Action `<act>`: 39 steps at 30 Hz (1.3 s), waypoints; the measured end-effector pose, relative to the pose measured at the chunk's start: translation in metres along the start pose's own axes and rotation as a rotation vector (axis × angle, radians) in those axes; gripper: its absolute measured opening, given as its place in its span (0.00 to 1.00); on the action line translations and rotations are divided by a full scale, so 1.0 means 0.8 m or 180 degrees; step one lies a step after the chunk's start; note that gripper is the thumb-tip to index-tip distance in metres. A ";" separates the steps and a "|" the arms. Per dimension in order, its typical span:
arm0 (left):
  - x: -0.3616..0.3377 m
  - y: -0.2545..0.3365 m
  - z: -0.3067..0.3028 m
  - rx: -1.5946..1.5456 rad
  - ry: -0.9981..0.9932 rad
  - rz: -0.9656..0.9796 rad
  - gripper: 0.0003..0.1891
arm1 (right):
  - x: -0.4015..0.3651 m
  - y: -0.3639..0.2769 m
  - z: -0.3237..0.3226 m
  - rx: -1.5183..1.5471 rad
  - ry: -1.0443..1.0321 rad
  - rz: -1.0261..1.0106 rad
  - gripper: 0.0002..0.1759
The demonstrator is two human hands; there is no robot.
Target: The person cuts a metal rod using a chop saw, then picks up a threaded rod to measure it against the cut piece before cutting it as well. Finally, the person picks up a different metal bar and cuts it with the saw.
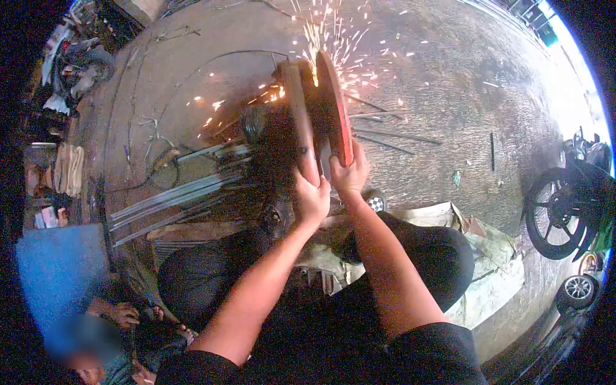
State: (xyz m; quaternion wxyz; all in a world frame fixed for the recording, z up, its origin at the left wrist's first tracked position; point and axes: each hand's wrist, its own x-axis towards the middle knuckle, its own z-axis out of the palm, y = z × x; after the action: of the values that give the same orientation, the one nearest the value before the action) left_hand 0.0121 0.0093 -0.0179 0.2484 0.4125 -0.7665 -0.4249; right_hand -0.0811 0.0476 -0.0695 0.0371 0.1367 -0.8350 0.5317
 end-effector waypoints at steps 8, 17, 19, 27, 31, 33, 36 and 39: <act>-0.002 -0.019 0.011 0.0060 0.0011 -0.0036 0.29 | 0.001 0.007 0.000 -0.0314 -0.0150 -0.0058 0.25; -0.002 -0.026 0.020 0.0016 0.0395 0.0230 0.23 | 0.001 0.011 0.001 -0.0293 -0.0331 -0.0061 0.27; 0.001 -0.018 0.016 0.0018 0.0399 0.0143 0.24 | 0.002 0.017 0.004 -0.0267 -0.0234 -0.0191 0.29; -0.002 -0.026 0.021 0.0356 0.0557 0.0294 0.23 | 0.000 0.020 0.004 -0.0339 -0.0375 0.0080 0.29; -0.002 -0.017 0.016 0.0376 0.0388 0.0208 0.22 | -0.001 0.024 0.002 -0.0243 -0.0372 -0.0056 0.28; 0.000 -0.013 0.013 0.0354 0.0370 0.0181 0.22 | 0.000 0.021 0.001 -0.0237 -0.0369 -0.0096 0.28; 0.000 -0.017 0.015 0.0304 0.0330 0.0064 0.23 | 0.004 0.009 0.000 -0.0205 -0.0352 -0.0097 0.28; -0.004 -0.025 0.019 0.0299 0.0308 0.0015 0.24 | 0.002 0.009 0.000 -0.0178 -0.0349 -0.0050 0.29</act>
State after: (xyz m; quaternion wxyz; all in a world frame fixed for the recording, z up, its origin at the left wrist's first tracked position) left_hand 0.0110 0.0126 -0.0435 0.2665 0.4420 -0.7737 -0.3674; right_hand -0.0848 0.0507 -0.0756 -0.0007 0.1711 -0.8492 0.4996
